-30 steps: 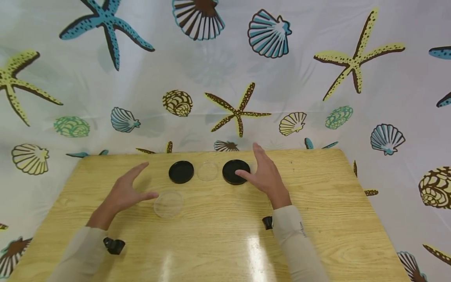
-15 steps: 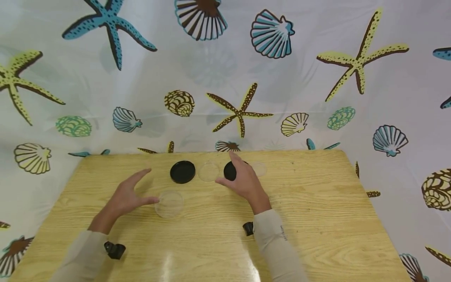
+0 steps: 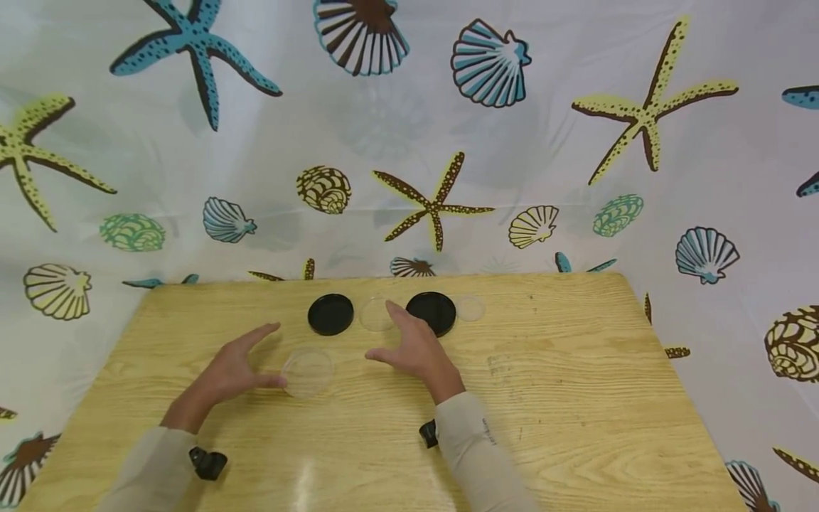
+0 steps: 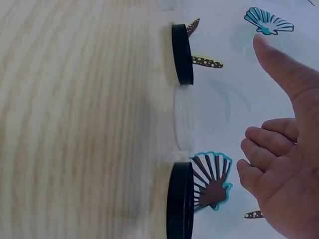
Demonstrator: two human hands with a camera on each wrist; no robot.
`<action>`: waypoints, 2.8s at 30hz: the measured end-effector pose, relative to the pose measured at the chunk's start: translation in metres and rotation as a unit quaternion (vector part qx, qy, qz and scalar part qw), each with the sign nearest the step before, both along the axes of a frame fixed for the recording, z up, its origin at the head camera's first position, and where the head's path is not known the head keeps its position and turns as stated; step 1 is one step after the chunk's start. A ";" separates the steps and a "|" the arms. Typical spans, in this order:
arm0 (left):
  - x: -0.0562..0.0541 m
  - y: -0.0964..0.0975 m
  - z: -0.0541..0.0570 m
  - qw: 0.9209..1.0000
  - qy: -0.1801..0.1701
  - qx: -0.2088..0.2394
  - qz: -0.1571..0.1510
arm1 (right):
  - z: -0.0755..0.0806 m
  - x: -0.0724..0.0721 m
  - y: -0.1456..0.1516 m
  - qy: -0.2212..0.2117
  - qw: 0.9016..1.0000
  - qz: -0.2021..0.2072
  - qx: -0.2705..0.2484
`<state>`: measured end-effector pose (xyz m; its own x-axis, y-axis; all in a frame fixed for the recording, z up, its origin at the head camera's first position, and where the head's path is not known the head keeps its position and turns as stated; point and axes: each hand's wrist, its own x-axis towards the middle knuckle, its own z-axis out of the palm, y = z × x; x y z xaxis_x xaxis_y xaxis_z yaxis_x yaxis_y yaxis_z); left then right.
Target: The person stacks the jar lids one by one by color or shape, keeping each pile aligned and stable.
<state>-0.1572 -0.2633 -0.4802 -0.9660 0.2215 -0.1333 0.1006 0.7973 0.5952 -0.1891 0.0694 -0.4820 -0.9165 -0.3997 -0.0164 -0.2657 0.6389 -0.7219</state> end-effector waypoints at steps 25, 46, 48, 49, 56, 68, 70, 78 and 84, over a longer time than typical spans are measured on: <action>0.003 0.002 -0.028 1.000 0.000 0.013 -0.019 | -0.025 0.009 -0.061 -0.015 0.998 0.050 0.035; 0.008 0.014 -0.033 0.999 0.014 0.005 -0.030 | -0.028 0.022 -0.092 0.049 0.989 0.102 0.096; 0.009 0.014 -0.032 0.999 0.011 0.010 -0.031 | -0.029 0.022 -0.094 0.048 0.989 0.101 0.100; 0.009 0.015 -0.032 0.999 0.008 0.013 -0.030 | -0.029 0.023 -0.095 0.048 0.988 0.101 0.103; 0.010 0.014 -0.033 1.000 0.011 0.012 -0.027 | -0.028 0.024 -0.099 0.046 0.988 0.095 0.113; 0.012 0.015 -0.032 1.000 0.009 0.018 -0.020 | -0.031 0.024 -0.104 0.054 0.988 0.084 0.116; 0.012 0.016 -0.031 1.000 0.010 0.021 -0.018 | -0.030 0.024 -0.103 0.056 0.988 0.083 0.114; 0.012 0.020 -0.025 1.000 0.005 0.017 -0.012 | -0.024 0.023 -0.099 0.064 0.988 0.088 0.111; 0.012 0.024 -0.022 1.000 0.009 0.014 -0.009 | -0.019 0.023 -0.095 0.072 0.988 0.084 0.106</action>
<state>-0.1451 -0.2395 -0.5025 -0.9641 0.2420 -0.1092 0.1255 0.7779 0.6157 -0.1656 -0.0253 -0.5014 -0.8359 -0.5488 0.0093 -0.4714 0.7092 -0.5243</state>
